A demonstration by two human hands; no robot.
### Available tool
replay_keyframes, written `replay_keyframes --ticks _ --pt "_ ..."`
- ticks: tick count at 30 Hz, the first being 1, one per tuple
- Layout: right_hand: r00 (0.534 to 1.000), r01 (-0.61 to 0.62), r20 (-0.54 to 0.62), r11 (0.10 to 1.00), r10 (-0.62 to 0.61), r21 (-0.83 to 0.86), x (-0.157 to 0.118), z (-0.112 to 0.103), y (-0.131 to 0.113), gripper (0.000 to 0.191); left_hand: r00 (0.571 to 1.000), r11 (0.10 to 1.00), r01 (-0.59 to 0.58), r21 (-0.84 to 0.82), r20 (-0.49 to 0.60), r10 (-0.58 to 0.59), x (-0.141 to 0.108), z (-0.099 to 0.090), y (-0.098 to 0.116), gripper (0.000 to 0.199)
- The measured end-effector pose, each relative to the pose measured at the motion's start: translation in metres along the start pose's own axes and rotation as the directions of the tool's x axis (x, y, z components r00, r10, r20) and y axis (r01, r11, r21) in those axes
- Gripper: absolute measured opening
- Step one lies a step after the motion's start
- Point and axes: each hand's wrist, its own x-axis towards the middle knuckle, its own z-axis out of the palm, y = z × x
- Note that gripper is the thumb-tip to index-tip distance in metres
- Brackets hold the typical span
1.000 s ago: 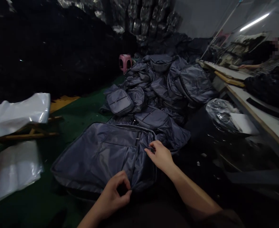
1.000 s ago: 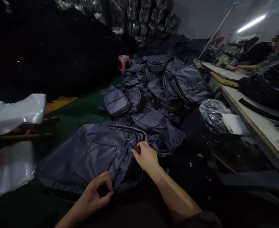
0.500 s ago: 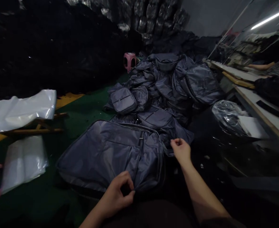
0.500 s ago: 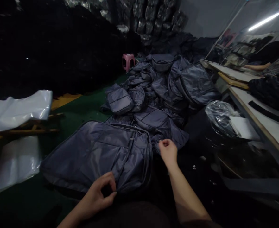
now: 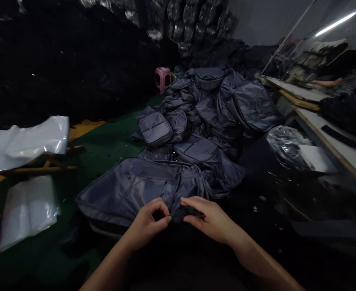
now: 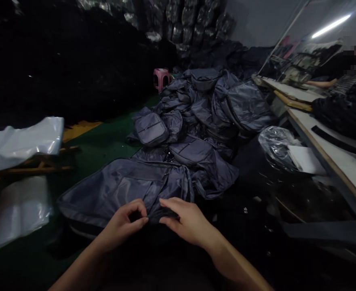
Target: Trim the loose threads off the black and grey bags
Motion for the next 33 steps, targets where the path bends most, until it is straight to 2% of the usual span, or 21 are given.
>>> replay_keyframes --ticks 2,5,6,10,14,17,20,23,27,30,32,33 --pt "0.999 -0.013 0.041 1.000 0.014 -0.021 0.007 0.006 -0.009 0.026 1.000 0.999 -0.004 0.052 -0.025 0.005 -0.002 0.001 0.002 0.008" --pt "0.998 -0.066 -0.012 0.998 0.066 -0.012 0.010 0.012 -0.007 0.003 0.995 0.987 0.004 0.159 -0.103 0.012 -0.012 0.005 0.004 0.006" --pt "0.996 -0.082 -0.033 0.997 0.082 0.011 0.010 0.014 -0.006 0.004 0.992 0.981 -0.001 0.195 -0.122 0.025 -0.015 0.007 0.005 0.006" --pt "0.994 -0.089 -0.057 0.992 0.095 0.089 0.005 0.019 -0.009 0.011 0.985 0.939 -0.021 0.343 -0.152 0.077 -0.026 0.017 0.010 0.030" --pt "0.997 -0.063 -0.041 0.989 0.069 0.136 0.001 0.022 -0.015 0.013 0.960 0.887 0.068 0.457 -0.271 0.066 -0.026 0.031 0.013 0.024" --pt "0.997 -0.058 -0.034 0.988 0.063 0.146 0.000 0.023 -0.018 0.013 0.921 0.861 0.110 0.497 -0.377 0.100 -0.027 0.039 0.011 0.022" --pt "0.998 -0.058 -0.029 0.988 0.062 0.141 -0.002 0.023 -0.020 0.014 0.879 0.838 0.119 0.532 -0.450 0.161 -0.033 0.036 0.004 0.024" --pt "0.996 -0.082 -0.027 0.985 0.087 0.152 -0.004 0.022 -0.019 0.012 0.861 0.794 0.155 0.588 -0.474 0.183 -0.044 0.015 -0.014 0.030" --pt "0.996 -0.085 -0.022 0.980 0.090 0.181 -0.005 0.023 -0.017 0.012 0.846 0.661 0.311 0.683 -0.515 0.134 -0.059 -0.040 -0.052 0.029" --pt "0.997 -0.075 -0.016 0.979 0.079 0.190 -0.004 0.027 -0.019 0.011 0.787 0.567 0.470 0.676 -0.612 0.077 -0.063 -0.082 -0.078 0.037" --pt "0.997 -0.072 -0.024 0.979 0.078 0.191 -0.003 0.029 -0.020 0.010 0.735 0.519 0.566 0.641 -0.677 0.035 -0.062 -0.097 -0.084 0.043" --pt "0.996 -0.074 -0.029 0.979 0.081 0.190 -0.003 0.029 -0.020 0.009 0.722 0.501 0.586 0.636 -0.691 0.032 -0.060 -0.098 -0.083 0.046"
